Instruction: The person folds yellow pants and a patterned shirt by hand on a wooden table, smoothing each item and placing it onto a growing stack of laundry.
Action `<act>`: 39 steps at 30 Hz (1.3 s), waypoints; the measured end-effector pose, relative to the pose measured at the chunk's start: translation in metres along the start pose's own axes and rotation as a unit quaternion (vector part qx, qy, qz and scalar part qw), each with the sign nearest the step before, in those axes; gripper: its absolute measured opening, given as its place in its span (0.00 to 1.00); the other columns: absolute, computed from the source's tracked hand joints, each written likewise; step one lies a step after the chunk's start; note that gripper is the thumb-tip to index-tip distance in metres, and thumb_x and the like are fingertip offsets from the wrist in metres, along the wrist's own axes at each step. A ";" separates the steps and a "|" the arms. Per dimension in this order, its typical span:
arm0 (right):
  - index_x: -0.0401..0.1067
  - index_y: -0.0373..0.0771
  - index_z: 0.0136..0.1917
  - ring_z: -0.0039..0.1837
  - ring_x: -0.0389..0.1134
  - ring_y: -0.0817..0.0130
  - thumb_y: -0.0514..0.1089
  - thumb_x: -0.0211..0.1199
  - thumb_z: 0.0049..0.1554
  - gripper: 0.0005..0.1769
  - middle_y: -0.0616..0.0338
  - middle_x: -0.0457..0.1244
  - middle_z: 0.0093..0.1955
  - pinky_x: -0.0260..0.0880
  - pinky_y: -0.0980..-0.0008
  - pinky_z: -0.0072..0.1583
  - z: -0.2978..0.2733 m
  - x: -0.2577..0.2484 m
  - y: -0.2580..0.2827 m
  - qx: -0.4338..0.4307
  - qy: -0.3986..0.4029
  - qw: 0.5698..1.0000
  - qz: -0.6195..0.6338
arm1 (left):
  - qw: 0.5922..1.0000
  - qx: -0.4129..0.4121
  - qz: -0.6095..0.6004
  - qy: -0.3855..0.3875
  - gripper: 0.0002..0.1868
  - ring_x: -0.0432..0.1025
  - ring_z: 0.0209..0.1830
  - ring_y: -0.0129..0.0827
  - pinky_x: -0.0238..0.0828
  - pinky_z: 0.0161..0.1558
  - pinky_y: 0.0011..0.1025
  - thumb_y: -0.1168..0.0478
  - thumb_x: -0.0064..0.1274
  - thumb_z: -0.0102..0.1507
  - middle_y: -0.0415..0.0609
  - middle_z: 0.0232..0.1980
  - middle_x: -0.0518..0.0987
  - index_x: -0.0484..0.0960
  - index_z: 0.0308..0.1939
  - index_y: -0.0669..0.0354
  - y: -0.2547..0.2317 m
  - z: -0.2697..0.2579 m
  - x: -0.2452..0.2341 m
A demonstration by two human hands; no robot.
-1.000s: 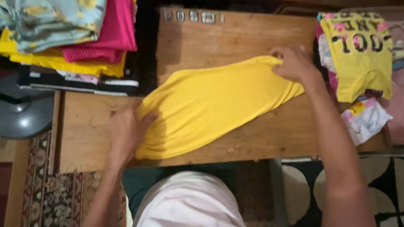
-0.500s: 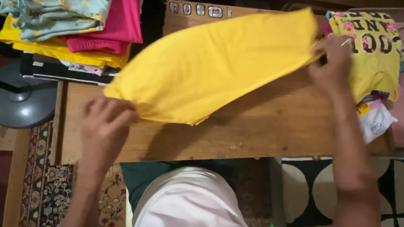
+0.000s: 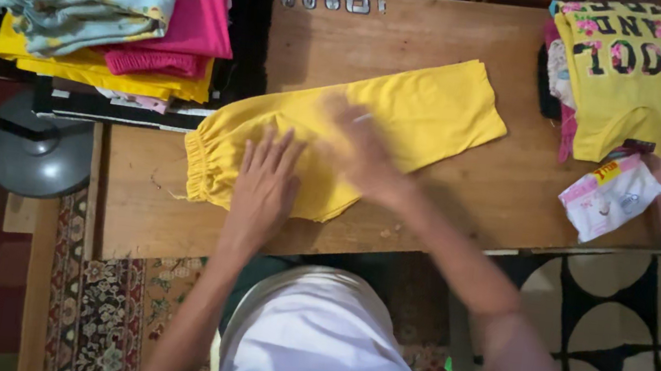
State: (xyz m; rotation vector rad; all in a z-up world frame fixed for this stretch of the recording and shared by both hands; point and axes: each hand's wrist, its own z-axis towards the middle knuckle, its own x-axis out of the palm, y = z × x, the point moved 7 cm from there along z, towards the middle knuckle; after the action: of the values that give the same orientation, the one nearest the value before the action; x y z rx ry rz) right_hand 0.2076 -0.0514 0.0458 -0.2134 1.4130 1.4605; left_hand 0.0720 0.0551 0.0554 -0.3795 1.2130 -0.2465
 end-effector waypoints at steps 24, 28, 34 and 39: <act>0.51 0.40 0.84 0.84 0.36 0.37 0.65 0.48 0.67 0.41 0.40 0.41 0.86 0.33 0.30 0.76 -0.053 -0.169 -0.237 0.192 0.036 0.907 -0.372 | 0.983 -0.117 0.063 0.130 0.45 0.30 0.82 0.65 0.27 0.70 0.67 0.36 0.46 0.64 0.61 0.84 0.39 0.52 0.80 0.46 -0.004 -0.056 0.040; 0.62 0.41 0.76 0.84 0.52 0.48 0.66 0.61 0.65 0.37 0.46 0.55 0.80 0.51 0.54 0.83 -0.032 -0.106 -0.176 0.222 0.013 0.942 -0.253 | 0.995 -0.056 0.058 0.052 0.41 0.36 0.84 0.59 0.33 0.78 0.62 0.41 0.46 0.66 0.60 0.84 0.47 0.57 0.80 0.54 -0.015 -0.047 0.032; 0.49 0.40 0.81 0.84 0.42 0.45 0.63 0.63 0.61 0.46 0.42 0.46 0.83 0.39 0.44 0.79 -0.033 0.040 -0.012 -0.081 0.128 0.980 -0.128 | 0.994 -0.074 0.077 0.002 0.39 0.42 0.82 0.62 0.36 0.76 0.61 0.37 0.48 0.66 0.58 0.81 0.55 0.65 0.77 0.52 0.005 -0.020 0.023; 0.50 0.39 0.82 0.86 0.41 0.49 0.62 0.57 0.64 0.43 0.44 0.45 0.85 0.40 0.49 0.82 -0.026 -0.030 -0.130 0.044 0.083 0.974 -0.208 | 0.995 -0.082 0.058 -0.005 0.43 0.42 0.83 0.64 0.38 0.78 0.57 0.34 0.47 0.67 0.62 0.82 0.54 0.64 0.78 0.56 0.016 -0.039 0.013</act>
State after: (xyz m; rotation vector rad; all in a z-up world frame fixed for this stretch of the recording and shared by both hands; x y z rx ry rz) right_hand 0.3042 -0.1200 -0.0212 -0.5513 1.4568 1.0499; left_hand 0.0398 0.0591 0.0260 -0.4514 1.2455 -0.0454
